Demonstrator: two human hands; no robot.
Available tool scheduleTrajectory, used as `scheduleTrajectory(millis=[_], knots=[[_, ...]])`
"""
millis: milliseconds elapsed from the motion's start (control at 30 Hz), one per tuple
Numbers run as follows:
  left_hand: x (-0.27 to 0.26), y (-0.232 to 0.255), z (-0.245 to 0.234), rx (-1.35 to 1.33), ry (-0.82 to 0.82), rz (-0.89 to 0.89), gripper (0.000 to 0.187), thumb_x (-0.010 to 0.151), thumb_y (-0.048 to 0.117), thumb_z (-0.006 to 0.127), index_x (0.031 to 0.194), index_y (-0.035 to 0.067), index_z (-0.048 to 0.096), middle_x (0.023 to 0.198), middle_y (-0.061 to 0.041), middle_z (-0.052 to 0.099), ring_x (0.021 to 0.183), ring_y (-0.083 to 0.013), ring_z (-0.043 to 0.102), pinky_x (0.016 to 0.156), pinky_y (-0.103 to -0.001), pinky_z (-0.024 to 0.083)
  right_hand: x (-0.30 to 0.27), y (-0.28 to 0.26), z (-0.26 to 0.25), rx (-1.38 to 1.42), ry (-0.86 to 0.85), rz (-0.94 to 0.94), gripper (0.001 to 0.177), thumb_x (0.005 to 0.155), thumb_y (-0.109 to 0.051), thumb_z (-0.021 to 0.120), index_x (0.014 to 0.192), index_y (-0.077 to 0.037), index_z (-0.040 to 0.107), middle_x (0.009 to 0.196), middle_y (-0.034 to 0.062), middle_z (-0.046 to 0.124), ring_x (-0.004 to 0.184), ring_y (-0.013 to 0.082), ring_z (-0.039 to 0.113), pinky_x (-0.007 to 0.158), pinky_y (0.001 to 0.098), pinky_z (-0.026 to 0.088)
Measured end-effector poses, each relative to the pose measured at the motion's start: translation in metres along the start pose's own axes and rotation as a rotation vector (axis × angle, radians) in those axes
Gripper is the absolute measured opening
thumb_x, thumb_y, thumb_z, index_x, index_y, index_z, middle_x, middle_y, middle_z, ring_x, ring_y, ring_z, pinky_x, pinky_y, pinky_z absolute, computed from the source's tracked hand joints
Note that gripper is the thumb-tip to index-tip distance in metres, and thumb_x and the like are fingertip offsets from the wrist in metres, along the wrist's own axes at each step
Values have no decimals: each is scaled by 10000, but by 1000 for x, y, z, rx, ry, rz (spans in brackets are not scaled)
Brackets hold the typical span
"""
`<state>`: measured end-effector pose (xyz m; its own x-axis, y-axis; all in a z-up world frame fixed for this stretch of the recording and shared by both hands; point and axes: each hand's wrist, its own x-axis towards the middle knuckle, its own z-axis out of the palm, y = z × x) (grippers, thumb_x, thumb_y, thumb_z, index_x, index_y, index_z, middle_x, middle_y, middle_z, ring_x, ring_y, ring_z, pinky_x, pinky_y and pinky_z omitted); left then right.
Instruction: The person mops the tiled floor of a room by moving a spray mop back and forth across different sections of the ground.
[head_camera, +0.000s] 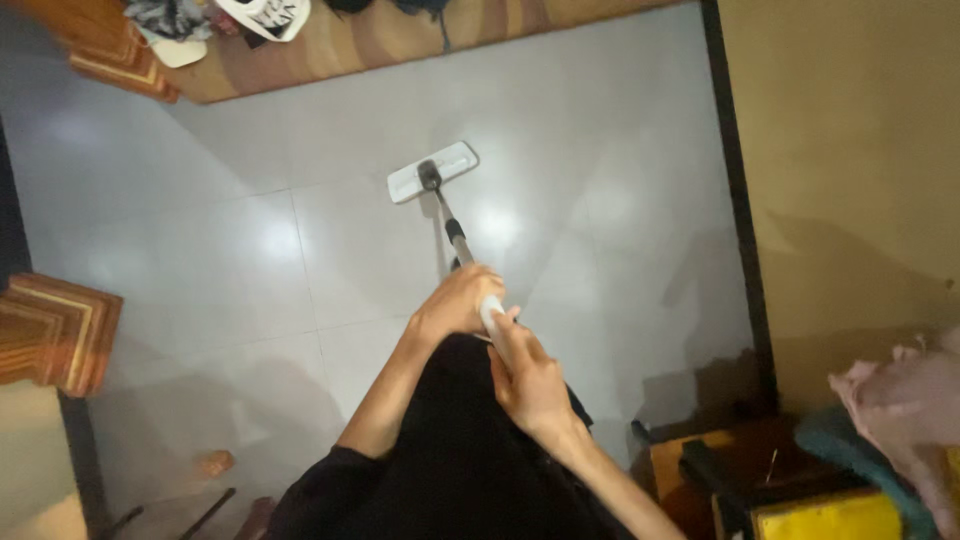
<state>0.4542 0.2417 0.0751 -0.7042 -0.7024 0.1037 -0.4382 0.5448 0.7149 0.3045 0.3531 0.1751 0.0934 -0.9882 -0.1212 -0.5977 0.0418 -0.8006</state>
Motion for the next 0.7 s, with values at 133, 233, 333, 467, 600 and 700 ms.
scheduleTrajectory(millis=[133, 233, 333, 467, 600, 700], knots=[[-24, -16, 0, -38, 73, 12, 328, 710, 343, 781, 658, 54, 637, 759, -140, 666, 841, -336, 655, 817, -452, 504, 3, -10, 9, 108, -103, -109, 499, 887, 4, 668, 1368, -87, 569, 1185, 244, 652, 1055, 420, 661, 877, 444, 546], [-26, -38, 5, -80, -60, -161, 336, 736, 355, 807, 650, 79, 636, 702, -110, 676, 755, -294, 648, 879, -437, 496, 20, -13, 34, 111, -17, -214, 463, 895, -6, 660, 1344, -81, 575, 1193, 209, 672, 1124, 406, 651, 963, 435, 520], [-31, -89, -2, -89, 102, -26, 350, 757, 319, 849, 665, 72, 618, 774, -130, 667, 853, -322, 654, 852, -469, 508, 39, -8, 66, 63, -1, -187, 454, 908, -13, 651, 1351, -79, 584, 1189, 203, 675, 1138, 400, 648, 996, 441, 506], [-28, -180, -20, -29, 56, -72, 272, 650, 244, 828, 750, 73, 642, 854, -118, 693, 924, -333, 681, 846, -450, 535, 100, 3, 123, -36, 30, -244, 470, 910, -19, 662, 1368, -62, 565, 1263, 221, 651, 1224, 417, 611, 1067, 459, 472], [-30, -247, -54, 18, 335, 221, 393, 469, 208, 844, 814, 60, 729, 899, -161, 723, 872, -411, 665, 754, -485, 530, 164, -8, 171, -22, 22, -302, 587, 876, -35, 707, 1431, -55, 515, 1355, 247, 622, 1256, 421, 598, 1066, 463, 468], [-34, -252, -98, 0, 288, 239, 286, 497, 202, 865, 713, 69, 733, 808, -150, 731, 784, -390, 688, 709, -482, 549, 166, -43, 182, 59, -75, -105, 685, 858, -21, 669, 1504, -104, 455, 1262, 209, 673, 1176, 346, 675, 1021, 431, 518]])
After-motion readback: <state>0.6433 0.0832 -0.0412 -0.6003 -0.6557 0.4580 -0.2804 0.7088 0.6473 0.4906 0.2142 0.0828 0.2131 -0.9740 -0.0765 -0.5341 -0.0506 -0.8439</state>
